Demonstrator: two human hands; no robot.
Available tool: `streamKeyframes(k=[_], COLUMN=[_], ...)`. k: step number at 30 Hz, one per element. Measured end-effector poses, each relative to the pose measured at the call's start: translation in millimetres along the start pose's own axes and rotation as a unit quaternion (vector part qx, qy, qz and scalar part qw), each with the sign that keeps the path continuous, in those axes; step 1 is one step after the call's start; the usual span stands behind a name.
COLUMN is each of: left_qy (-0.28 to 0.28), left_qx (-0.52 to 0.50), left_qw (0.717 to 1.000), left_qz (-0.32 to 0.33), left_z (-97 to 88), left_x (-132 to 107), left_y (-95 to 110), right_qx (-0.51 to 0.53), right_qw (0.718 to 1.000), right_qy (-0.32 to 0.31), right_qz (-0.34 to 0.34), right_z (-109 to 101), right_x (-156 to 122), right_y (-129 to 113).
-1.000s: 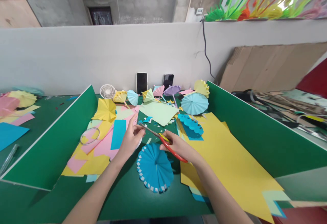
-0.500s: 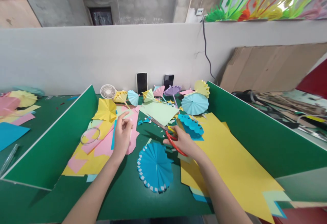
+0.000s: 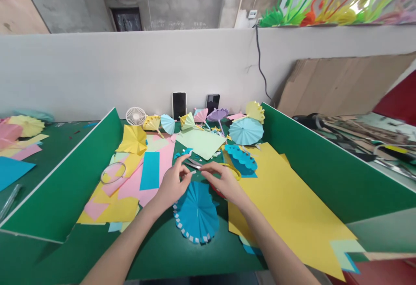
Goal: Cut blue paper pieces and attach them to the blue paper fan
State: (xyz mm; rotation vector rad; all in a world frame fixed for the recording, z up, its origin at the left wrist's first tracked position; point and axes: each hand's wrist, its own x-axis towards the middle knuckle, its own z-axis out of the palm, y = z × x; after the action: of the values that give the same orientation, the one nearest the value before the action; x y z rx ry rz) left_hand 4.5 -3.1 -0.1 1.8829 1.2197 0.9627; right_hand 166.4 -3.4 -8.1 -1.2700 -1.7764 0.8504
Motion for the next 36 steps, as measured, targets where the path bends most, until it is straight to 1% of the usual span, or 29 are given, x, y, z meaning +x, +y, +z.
streamKeyframes(k=[3, 7, 10, 14, 19, 21, 23, 24, 26, 27, 28, 30, 32, 33, 34, 36], left_qy=[-0.015, -0.028, -0.045, -0.059, -0.06, -0.059, -0.047, -0.037, 0.012, 0.032, 0.053, 0.072, 0.056, 0.048, 0.037, 0.007], left_qx=[0.03, 0.039, 0.035, 0.02, -0.002, -0.01, -0.018, -0.019, -0.005, 0.01, 0.037, 0.113, 0.194, 0.222, 0.242, 0.257], left_qw=[0.999, 0.999, 0.998, 0.998, 0.998, 0.998, 0.999, 0.999, 1.0, 0.999, 0.998, 0.991, 0.979, 0.974, 0.97, 0.966], left_qz=[0.02, 0.022, 0.015, 0.005, 0.005, 0.009, 0.011, 0.011, 0.014, 0.012, 0.008, 0.012, 0.017, 0.014, 0.01, 0.002], left_z=[2.2, 3.7, 4.0, 3.2, 1.8, 0.5, -2.0, -3.6, -6.9, -8.3, -9.3, -10.2, -9.6, -9.1, -8.5, -8.0], left_x=[-2, -4, -4, -4, -5, -6, -6, -6, -4, -2, 0, 4, 6, 6, 6, 4], left_y=[0, 2, 5, 7, 8, 9, 10, 11, 10, 9, 7, 1, -4, -6, -8, -10], right_qx=[0.019, -0.013, -0.055, -0.131, -0.192, -0.201, -0.183, -0.155, -0.07, -0.031, 0.007, 0.072, 0.122, 0.141, 0.156, 0.181], right_qw=[1.0, 1.0, 0.997, 0.984, 0.97, 0.97, 0.976, 0.981, 0.99, 0.993, 0.996, 0.997, 0.987, 0.981, 0.976, 0.969], right_qy=[-0.017, -0.01, 0.008, 0.025, 0.021, 0.029, 0.06, 0.087, 0.123, 0.114, 0.089, 0.005, -0.08, -0.112, -0.132, -0.141], right_qz=[-0.009, -0.016, -0.055, -0.122, -0.146, -0.137, -0.104, -0.075, -0.022, -0.003, 0.013, 0.038, 0.061, 0.071, 0.079, 0.091], right_z=[5, 8, 9, 12, 15, 11, 6, 3, -1, -2, -2, 1, 4, 5, 5, 6], right_x=[-2, -3, -3, -2, -2, -1, 0, 1, 2, 2, 1, 0, -2, -3, -4, -4], right_y=[-4, -4, -4, -4, -5, -3, 0, 2, 4, 5, 5, 4, 4, 5, 6, 9])
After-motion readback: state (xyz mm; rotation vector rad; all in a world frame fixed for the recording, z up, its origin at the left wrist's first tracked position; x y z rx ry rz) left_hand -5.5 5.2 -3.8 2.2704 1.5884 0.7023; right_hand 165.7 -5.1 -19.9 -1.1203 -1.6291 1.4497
